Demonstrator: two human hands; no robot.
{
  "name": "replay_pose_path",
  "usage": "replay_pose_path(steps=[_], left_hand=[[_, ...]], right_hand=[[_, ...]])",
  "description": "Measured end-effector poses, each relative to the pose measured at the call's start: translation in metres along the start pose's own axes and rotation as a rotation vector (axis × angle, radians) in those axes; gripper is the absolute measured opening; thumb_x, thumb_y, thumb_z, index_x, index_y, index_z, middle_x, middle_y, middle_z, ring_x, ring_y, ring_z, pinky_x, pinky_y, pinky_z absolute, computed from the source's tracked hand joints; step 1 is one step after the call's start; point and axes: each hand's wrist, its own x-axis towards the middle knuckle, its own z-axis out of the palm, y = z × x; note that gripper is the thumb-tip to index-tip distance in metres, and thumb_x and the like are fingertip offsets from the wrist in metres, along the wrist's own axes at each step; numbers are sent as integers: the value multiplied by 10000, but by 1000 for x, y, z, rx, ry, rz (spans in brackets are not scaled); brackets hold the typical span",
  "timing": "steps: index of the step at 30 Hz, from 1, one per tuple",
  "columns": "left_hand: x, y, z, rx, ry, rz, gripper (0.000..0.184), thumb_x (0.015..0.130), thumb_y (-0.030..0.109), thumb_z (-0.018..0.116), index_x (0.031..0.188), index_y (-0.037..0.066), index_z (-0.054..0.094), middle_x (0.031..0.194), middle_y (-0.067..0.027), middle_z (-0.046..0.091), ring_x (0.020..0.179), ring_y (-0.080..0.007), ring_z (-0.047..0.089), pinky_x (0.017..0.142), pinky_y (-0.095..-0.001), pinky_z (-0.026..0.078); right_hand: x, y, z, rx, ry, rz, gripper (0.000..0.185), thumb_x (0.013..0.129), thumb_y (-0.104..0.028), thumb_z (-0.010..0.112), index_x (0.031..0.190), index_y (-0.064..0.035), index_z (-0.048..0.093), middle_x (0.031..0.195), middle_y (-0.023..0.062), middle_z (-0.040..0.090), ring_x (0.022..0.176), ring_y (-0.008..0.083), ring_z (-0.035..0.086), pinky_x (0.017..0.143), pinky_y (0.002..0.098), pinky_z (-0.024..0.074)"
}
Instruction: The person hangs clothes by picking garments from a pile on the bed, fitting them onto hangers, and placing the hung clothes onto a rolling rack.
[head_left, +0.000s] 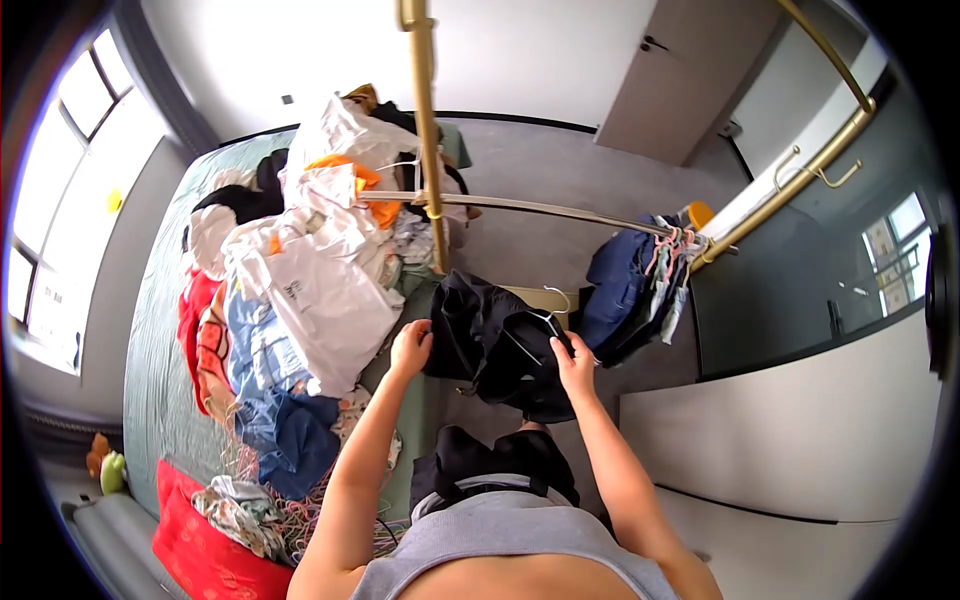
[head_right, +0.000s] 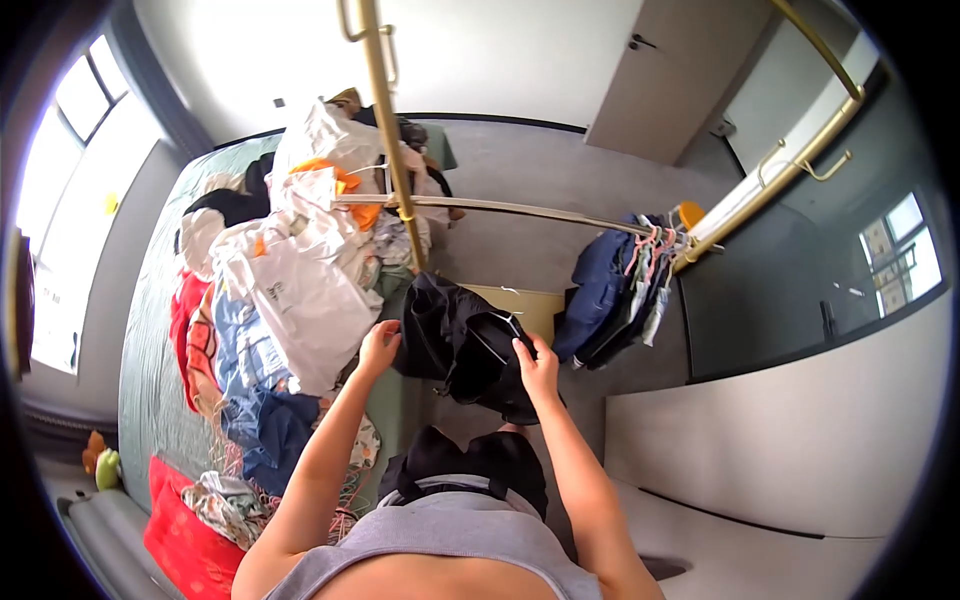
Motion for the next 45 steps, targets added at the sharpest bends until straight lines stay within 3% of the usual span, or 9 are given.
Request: replay_pose_path(steps=[5, 8, 13, 21, 27, 31, 35, 40, 45], left_hand=[[30, 76, 89, -103, -209, -6, 219, 795, 95, 592, 1005, 40, 628, 926, -126, 634, 821, -247, 631, 749, -332, 496], [50, 118, 138, -112, -300, 28, 208, 800, 118, 595, 995, 54, 633, 942, -130, 625, 857, -269, 626, 768, -351, 492], [91, 186, 208, -124, -353, 88, 222, 807, 107, 570, 1013, 46, 629, 928, -139, 634, 865, -267, 626, 777, -340, 484], [152, 248, 293, -112, -389, 119, 188, 806, 122, 580, 975, 65, 640, 912, -116, 632, 843, -274, 617, 746, -356, 488], [170, 263, 326, -99, -428, 79, 177, 820, 120, 564, 968, 62, 643, 903, -119, 634, 830, -263, 624, 748, -345, 489], [174, 265, 341, -89, -466, 67, 177, 826, 119, 559, 970, 60, 643, 910, -120, 639, 826, -259, 631, 747, -339, 492], [182, 265, 354, -105, -515, 45, 178, 818, 129, 557, 956, 66, 650, 915, -120, 641, 842, -264, 628, 758, -350, 494], [178, 247, 350, -56, -439, 98, 183, 807, 162, 541, 931, 81, 647, 879, -113, 645, 849, -288, 613, 754, -373, 489], [157, 215, 299, -56, -381, -73, 194, 847, 209, 546, 961, 74, 626, 921, -111, 635, 878, -270, 613, 771, -363, 485]], right_hand=[[28, 50, -10, 7, 7, 70, 292, 873, -232, 593, 1010, 25, 587, 874, 192, 642, 813, 299, 632, 734, 323, 471], [64, 93, -15, 185, 41, 150, 226, 874, -149, 568, 1015, 28, 567, 877, 62, 611, 833, 129, 542, 764, 254, 424], [140, 141, -46, 450, 10, 428, 321, 832, -50, 533, 1149, 0, 521, 1052, 50, 568, 965, 149, 527, 880, 258, 386], [245, 226, -82, 794, 198, 623, 327, 806, -11, 554, 1133, -5, 540, 1003, 53, 591, 898, 157, 551, 822, 266, 420], [275, 289, -100, 641, 358, 641, 386, 780, -1, 577, 1160, 27, 515, 1094, 74, 591, 1008, 196, 559, 903, 290, 406], [283, 305, -131, -281, 267, 334, 269, 754, -102, 635, 996, 5, 586, 887, 159, 648, 824, 318, 625, 739, 390, 478], [291, 287, -170, -567, 217, 301, 286, 750, -113, 633, 1007, -3, 572, 867, 245, 630, 846, 417, 599, 727, 479, 470], [273, 308, -169, -532, 351, 273, 322, 711, -195, 722, 885, -25, 511, 890, 179, 595, 775, 373, 583, 710, 443, 456], [252, 237, -115, -519, 292, 106, 178, 757, -76, 603, 871, -49, 469, 830, 97, 489, 693, 263, 548, 605, 384, 447]])
